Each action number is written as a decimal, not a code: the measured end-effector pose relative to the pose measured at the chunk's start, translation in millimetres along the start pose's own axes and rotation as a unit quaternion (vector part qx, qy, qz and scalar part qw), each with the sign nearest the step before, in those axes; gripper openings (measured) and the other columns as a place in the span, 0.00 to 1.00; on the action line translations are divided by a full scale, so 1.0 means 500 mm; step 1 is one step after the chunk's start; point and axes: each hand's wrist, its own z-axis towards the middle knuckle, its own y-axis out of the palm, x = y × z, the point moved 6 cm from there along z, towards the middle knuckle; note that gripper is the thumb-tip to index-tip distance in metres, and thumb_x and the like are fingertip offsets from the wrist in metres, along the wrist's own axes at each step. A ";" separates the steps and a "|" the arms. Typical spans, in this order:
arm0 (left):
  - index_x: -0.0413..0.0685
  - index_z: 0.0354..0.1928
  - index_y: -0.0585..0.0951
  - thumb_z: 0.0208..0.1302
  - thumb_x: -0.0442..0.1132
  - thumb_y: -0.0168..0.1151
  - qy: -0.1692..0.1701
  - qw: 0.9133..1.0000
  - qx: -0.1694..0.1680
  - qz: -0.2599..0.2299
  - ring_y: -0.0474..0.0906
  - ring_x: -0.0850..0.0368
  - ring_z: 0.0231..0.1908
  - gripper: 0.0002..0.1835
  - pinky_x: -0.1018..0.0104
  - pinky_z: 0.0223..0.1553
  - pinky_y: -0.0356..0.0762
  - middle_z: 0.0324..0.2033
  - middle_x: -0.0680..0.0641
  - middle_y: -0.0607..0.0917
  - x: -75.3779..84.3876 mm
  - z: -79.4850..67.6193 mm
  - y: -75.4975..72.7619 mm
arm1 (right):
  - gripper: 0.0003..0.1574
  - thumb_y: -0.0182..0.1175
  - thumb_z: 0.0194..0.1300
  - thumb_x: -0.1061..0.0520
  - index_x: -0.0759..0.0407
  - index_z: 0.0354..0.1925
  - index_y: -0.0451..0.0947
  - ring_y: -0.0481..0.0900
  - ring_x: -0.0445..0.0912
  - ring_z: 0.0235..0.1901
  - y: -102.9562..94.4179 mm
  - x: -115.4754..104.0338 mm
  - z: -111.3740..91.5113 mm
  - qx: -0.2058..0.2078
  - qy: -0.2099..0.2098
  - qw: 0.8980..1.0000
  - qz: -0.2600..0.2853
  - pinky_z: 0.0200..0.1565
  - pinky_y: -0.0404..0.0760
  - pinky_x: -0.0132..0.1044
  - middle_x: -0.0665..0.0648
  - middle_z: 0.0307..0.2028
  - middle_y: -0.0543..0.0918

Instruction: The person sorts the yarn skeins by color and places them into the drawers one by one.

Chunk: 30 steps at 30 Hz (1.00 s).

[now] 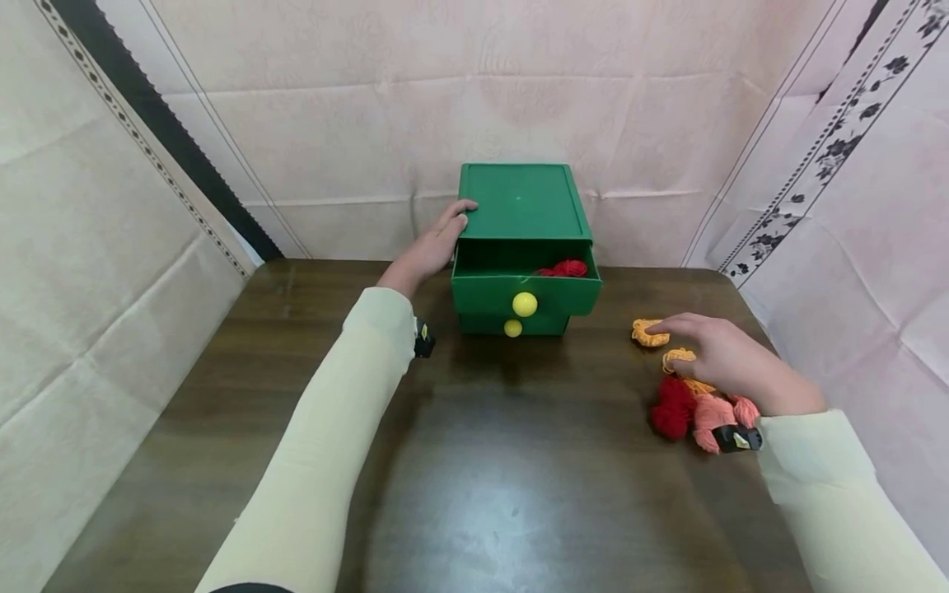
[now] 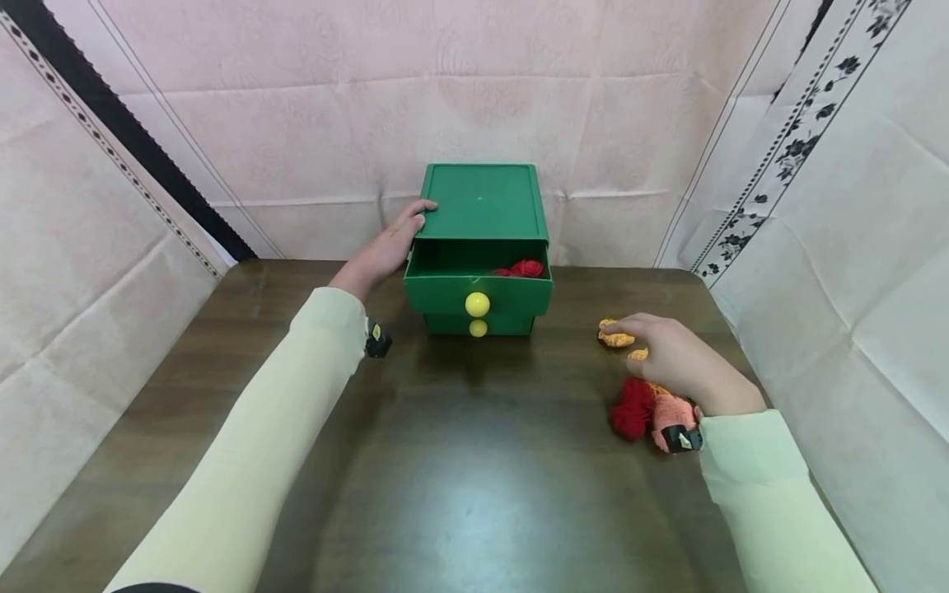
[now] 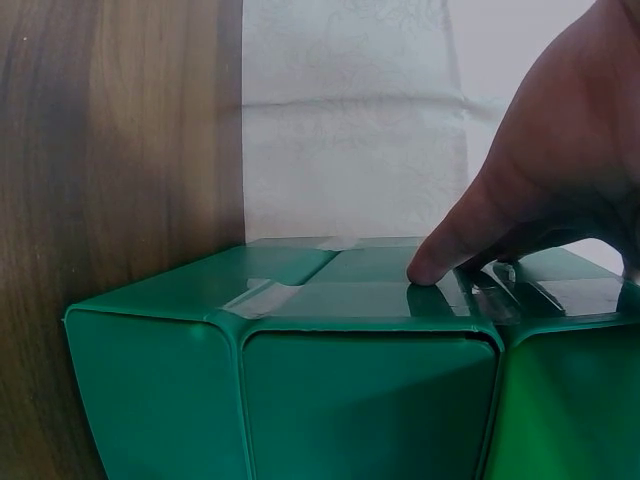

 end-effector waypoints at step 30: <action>0.76 0.65 0.51 0.71 0.56 0.28 -0.003 1.000 0.001 0.022 0.55 0.51 0.65 0.21 0.48 0.62 0.58 0.69 0.55 0.49 -0.001 -0.001 0.001 | 0.30 0.66 0.47 0.65 0.50 0.51 0.76 0.71 0.60 0.53 0.078 0.035 -0.035 -0.062 -0.026 0.998 -0.011 0.49 0.73 0.55 0.61 0.53 0.76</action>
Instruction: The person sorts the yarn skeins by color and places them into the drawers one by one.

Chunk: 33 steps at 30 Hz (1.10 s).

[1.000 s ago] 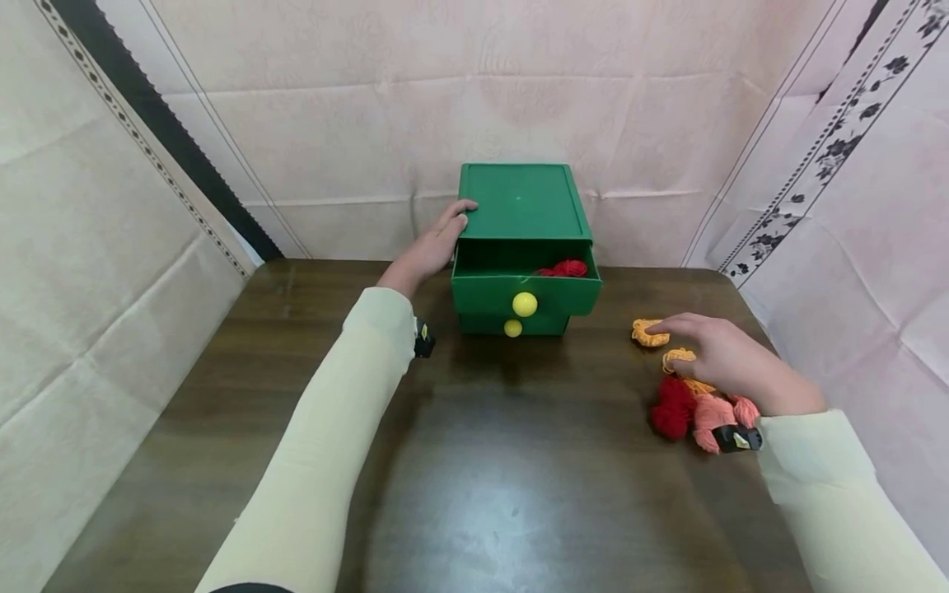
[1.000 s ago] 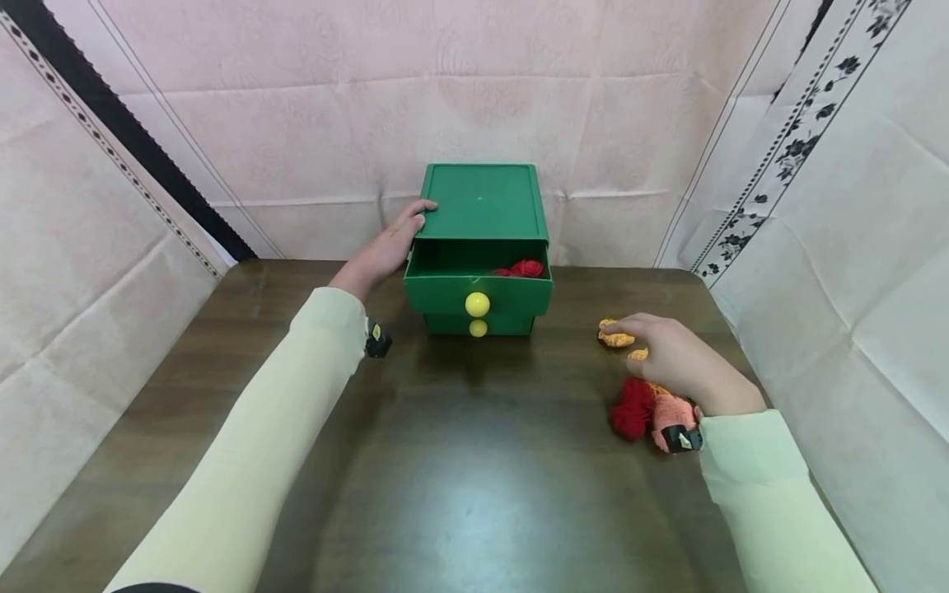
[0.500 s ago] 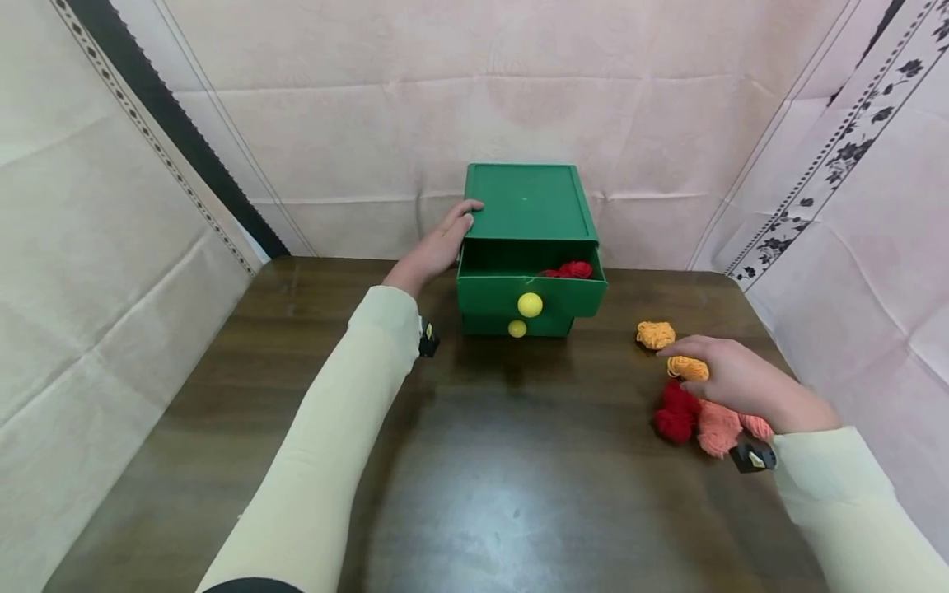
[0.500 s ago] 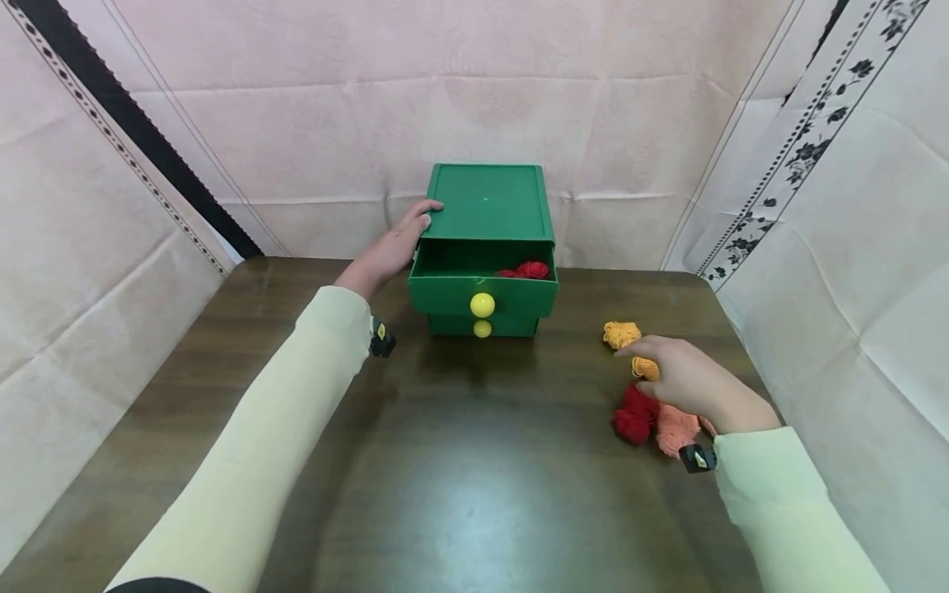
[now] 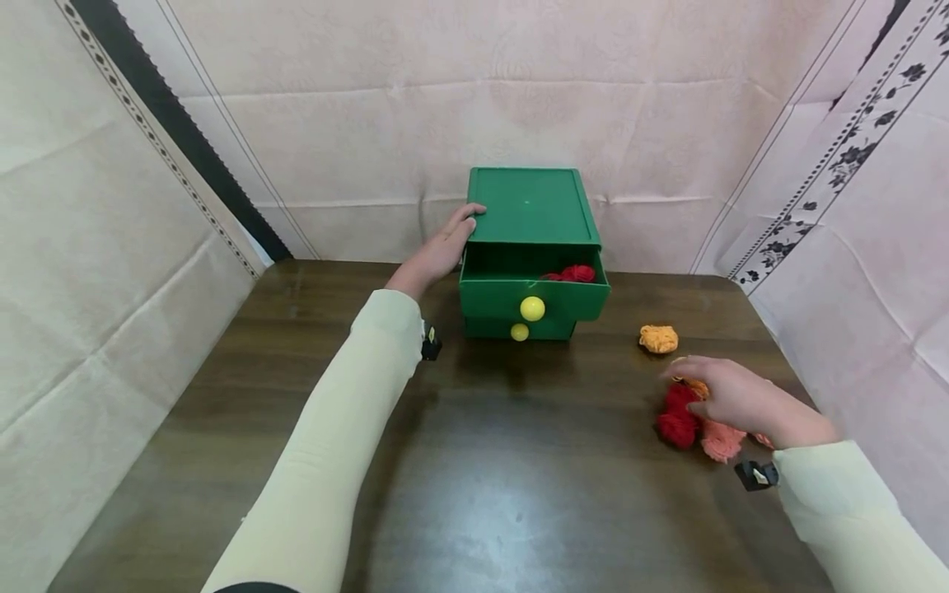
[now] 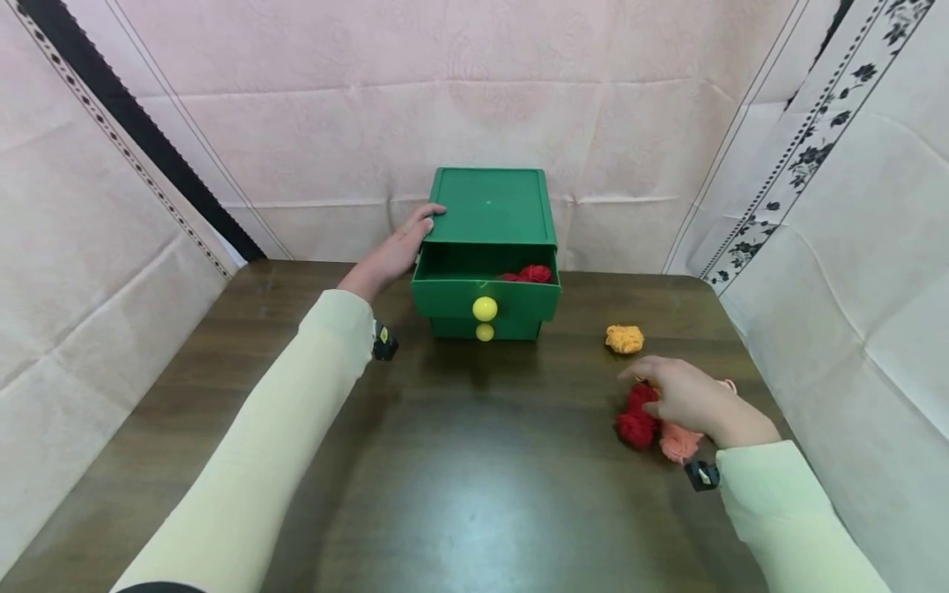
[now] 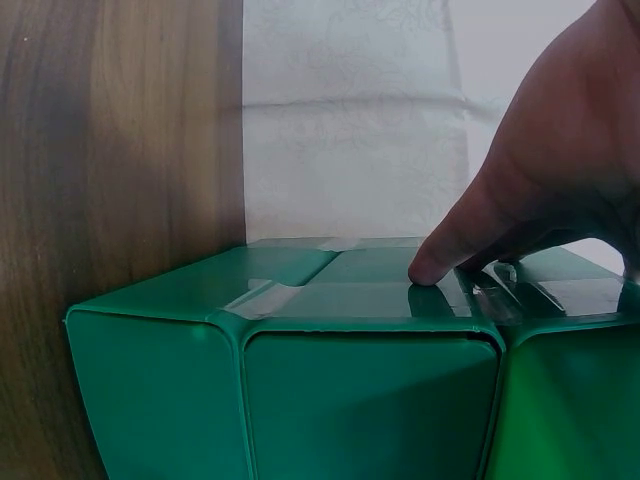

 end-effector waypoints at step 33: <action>0.71 0.66 0.50 0.72 0.54 0.26 -0.004 1.000 -0.008 -0.007 0.57 0.51 0.63 0.22 0.51 0.60 0.62 0.69 0.52 0.49 0.000 -0.007 0.000 | 0.29 0.65 0.41 0.70 0.49 0.43 0.80 0.74 0.51 0.45 0.085 -0.004 0.008 -0.077 -0.026 0.997 -0.005 0.37 0.76 0.37 0.56 0.48 0.77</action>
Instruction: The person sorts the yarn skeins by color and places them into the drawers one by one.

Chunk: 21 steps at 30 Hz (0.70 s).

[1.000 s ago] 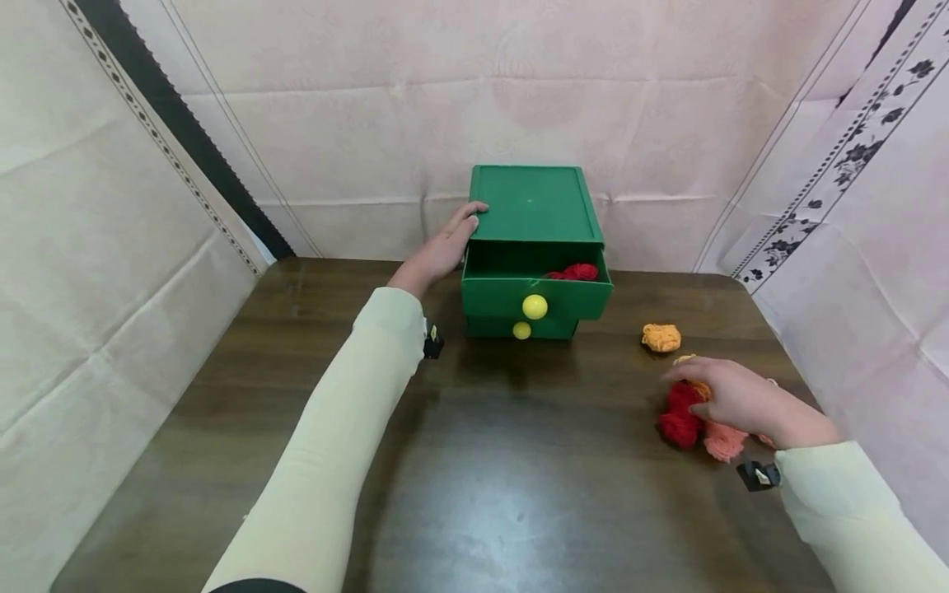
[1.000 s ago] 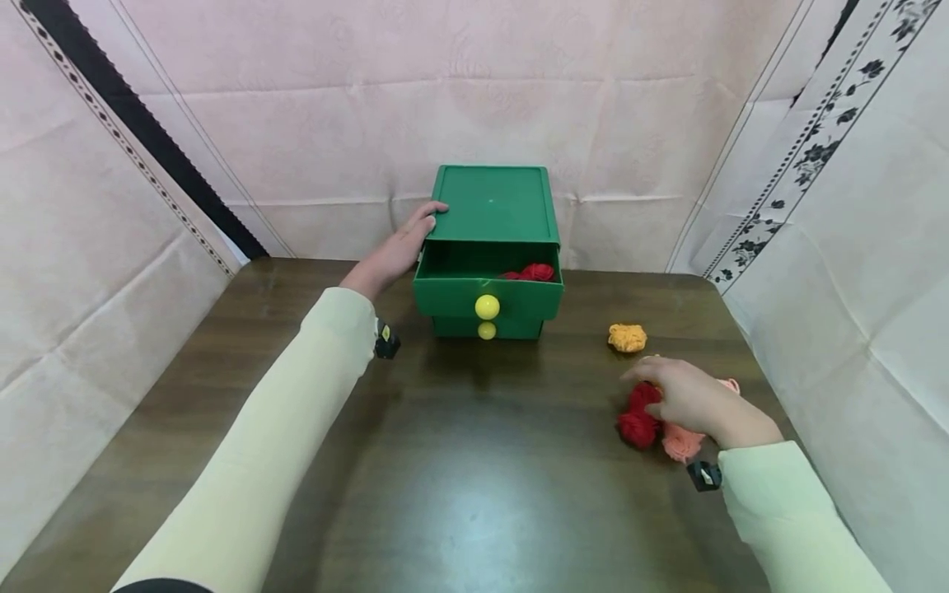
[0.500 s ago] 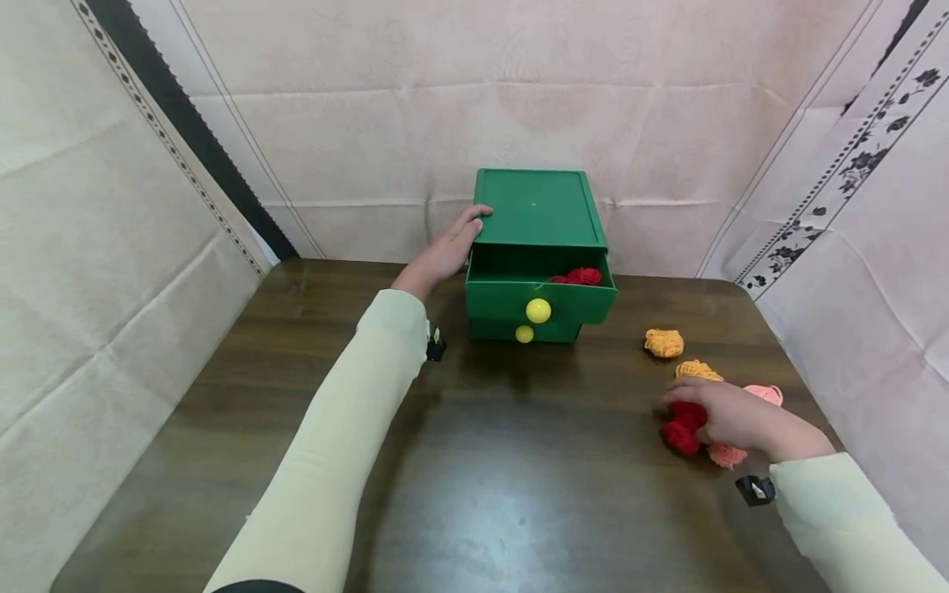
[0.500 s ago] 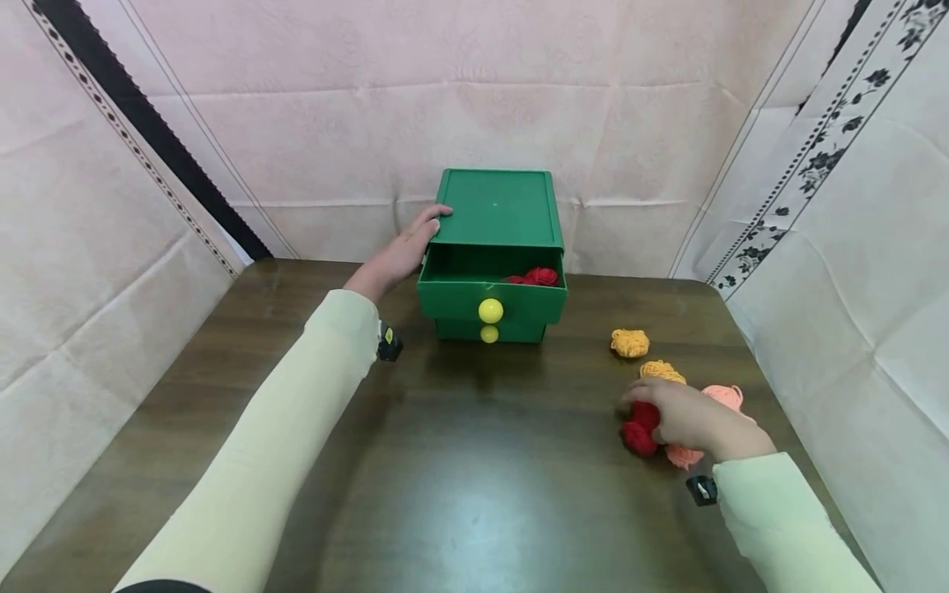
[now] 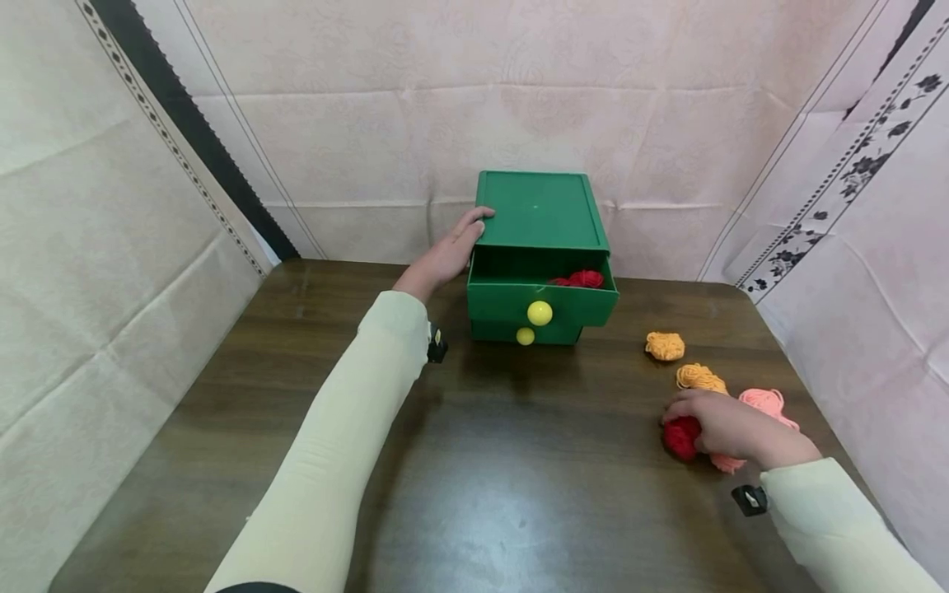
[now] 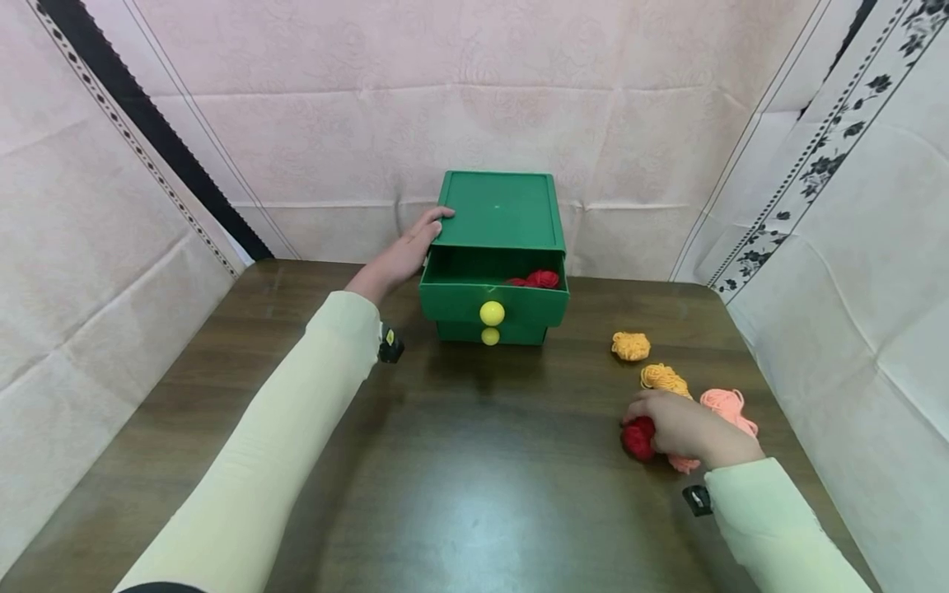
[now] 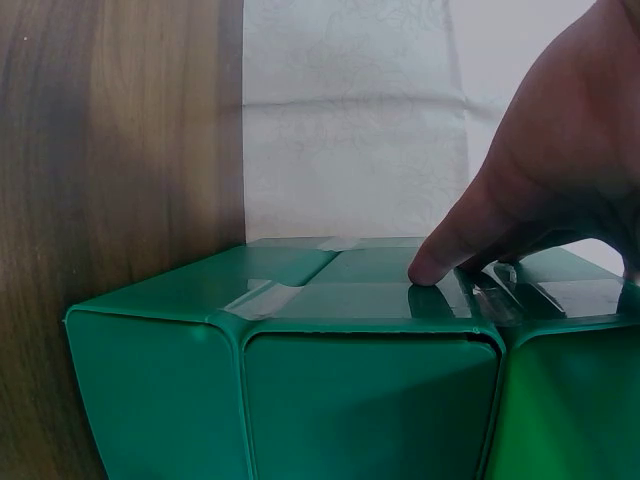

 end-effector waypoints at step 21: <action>0.71 0.66 0.50 0.72 0.54 0.26 0.001 1.000 0.000 -0.014 0.57 0.50 0.63 0.22 0.50 0.61 0.61 0.69 0.53 0.49 0.002 -0.003 0.001 | 0.23 0.72 0.44 0.53 0.49 0.41 0.78 0.73 0.40 0.33 -0.050 -0.024 0.021 0.158 -0.035 0.985 -0.055 0.36 0.77 0.38 0.45 0.35 0.78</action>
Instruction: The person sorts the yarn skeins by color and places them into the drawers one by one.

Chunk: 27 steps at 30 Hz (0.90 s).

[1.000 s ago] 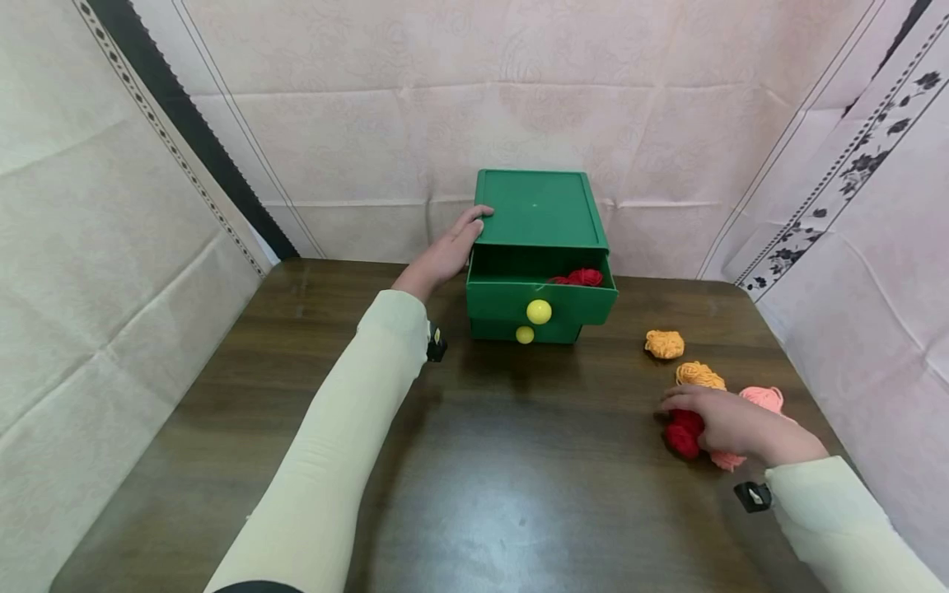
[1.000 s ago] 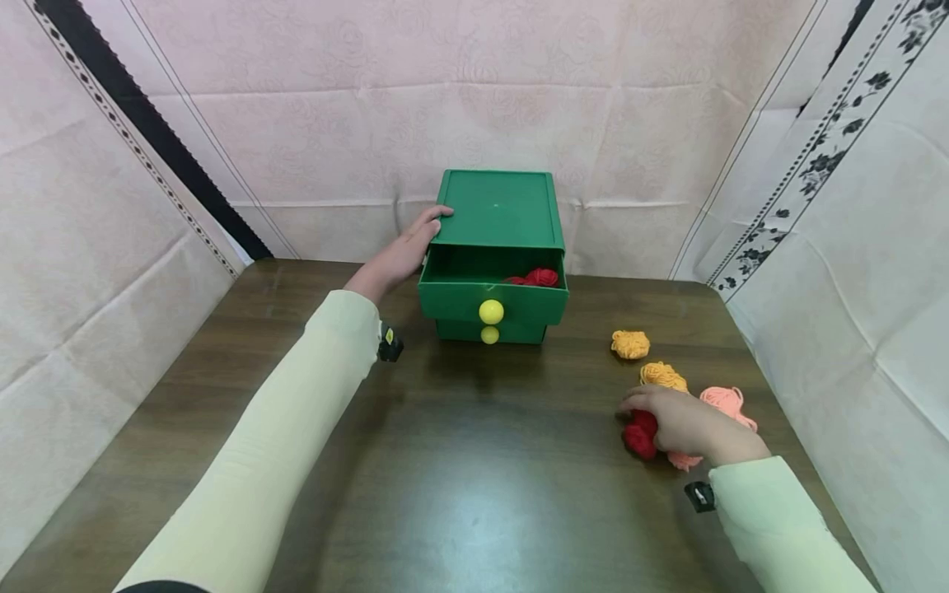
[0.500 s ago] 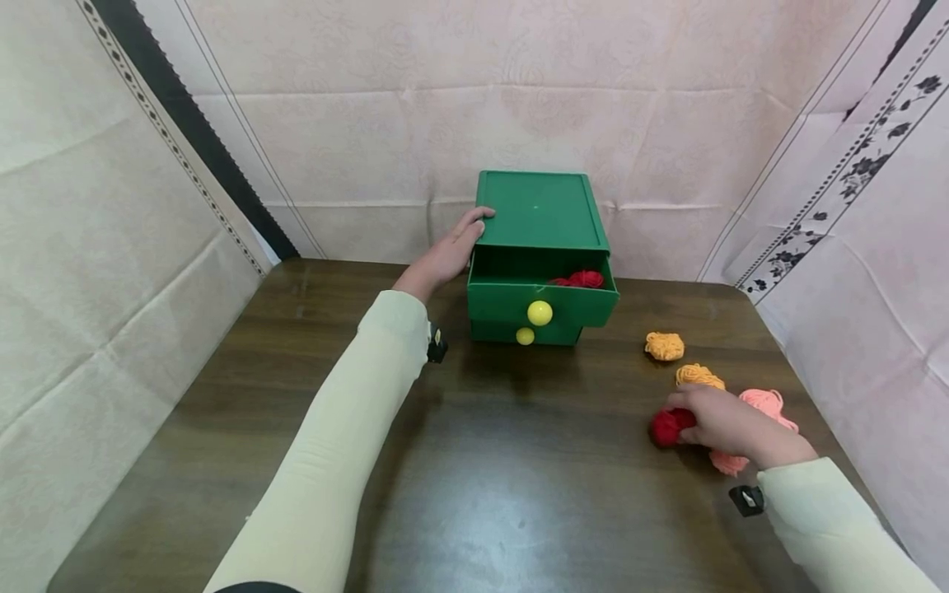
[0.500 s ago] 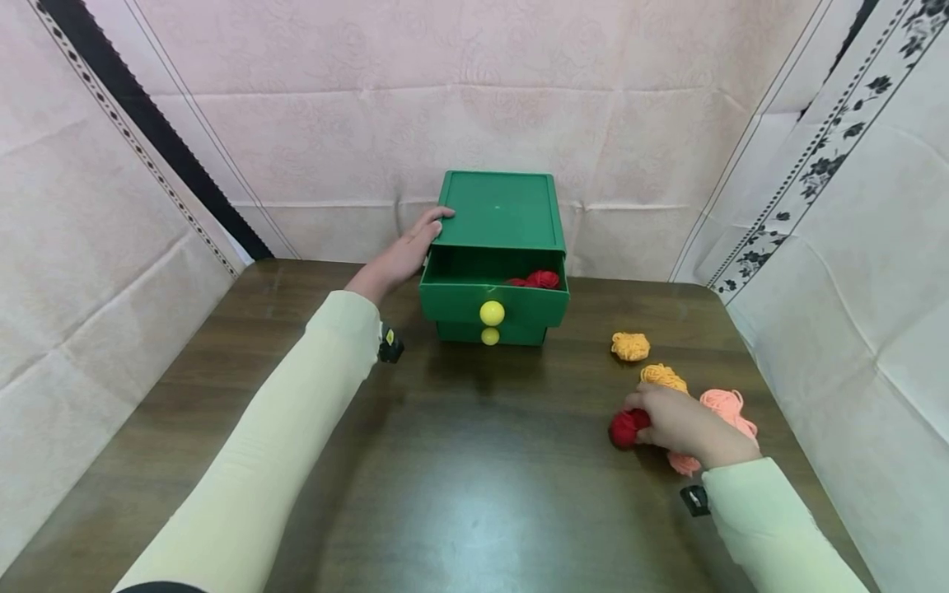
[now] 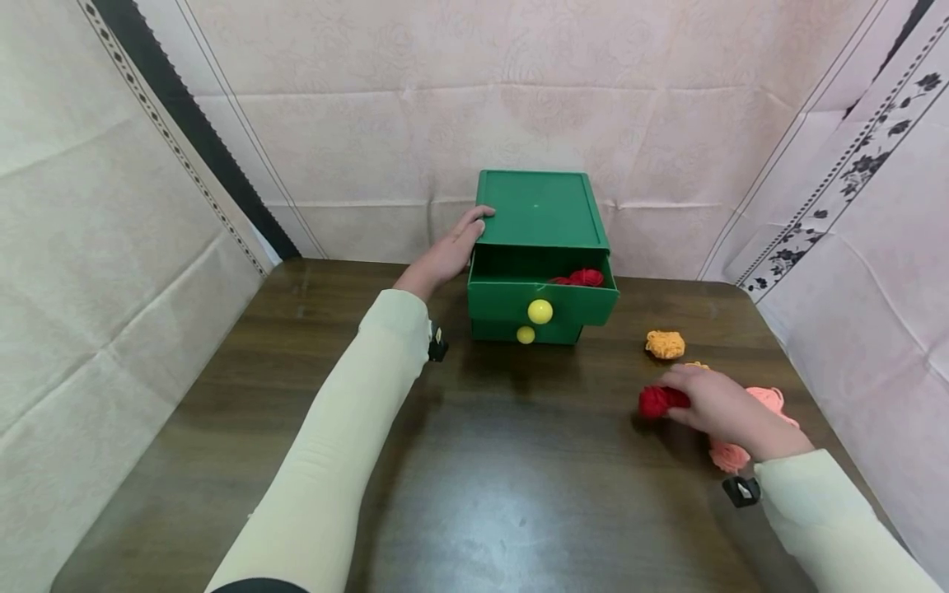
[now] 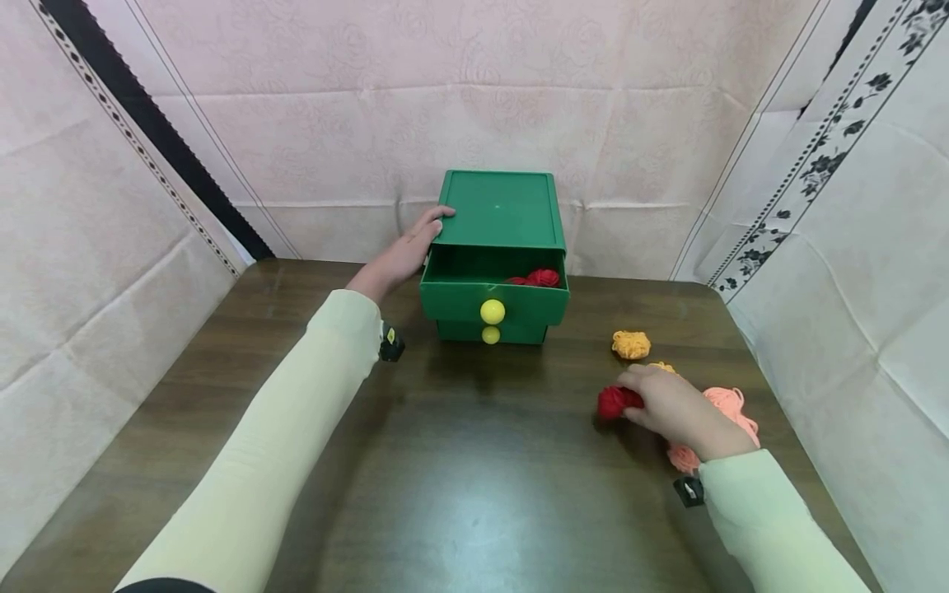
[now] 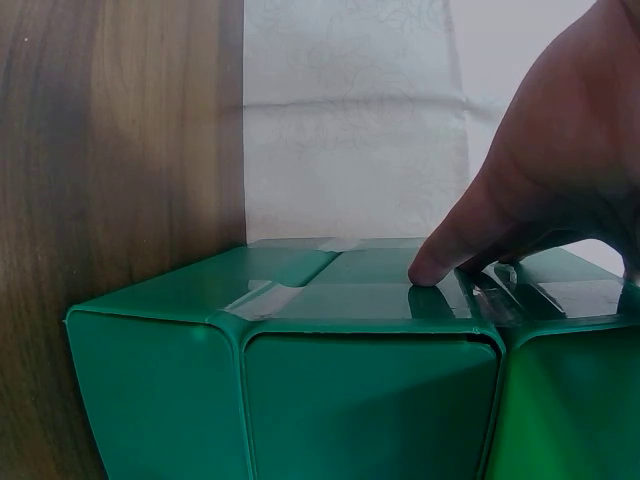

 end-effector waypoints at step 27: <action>0.80 0.63 0.53 0.71 0.58 0.27 0.007 1.000 0.004 0.003 0.57 0.50 0.63 0.20 0.48 0.61 0.61 0.69 0.57 0.49 -0.014 0.011 -0.001 | 0.25 0.72 0.42 0.58 0.54 0.43 0.78 0.75 0.49 0.43 -0.085 -0.038 0.019 0.090 -0.033 0.995 -0.018 0.43 0.78 0.48 0.54 0.41 0.79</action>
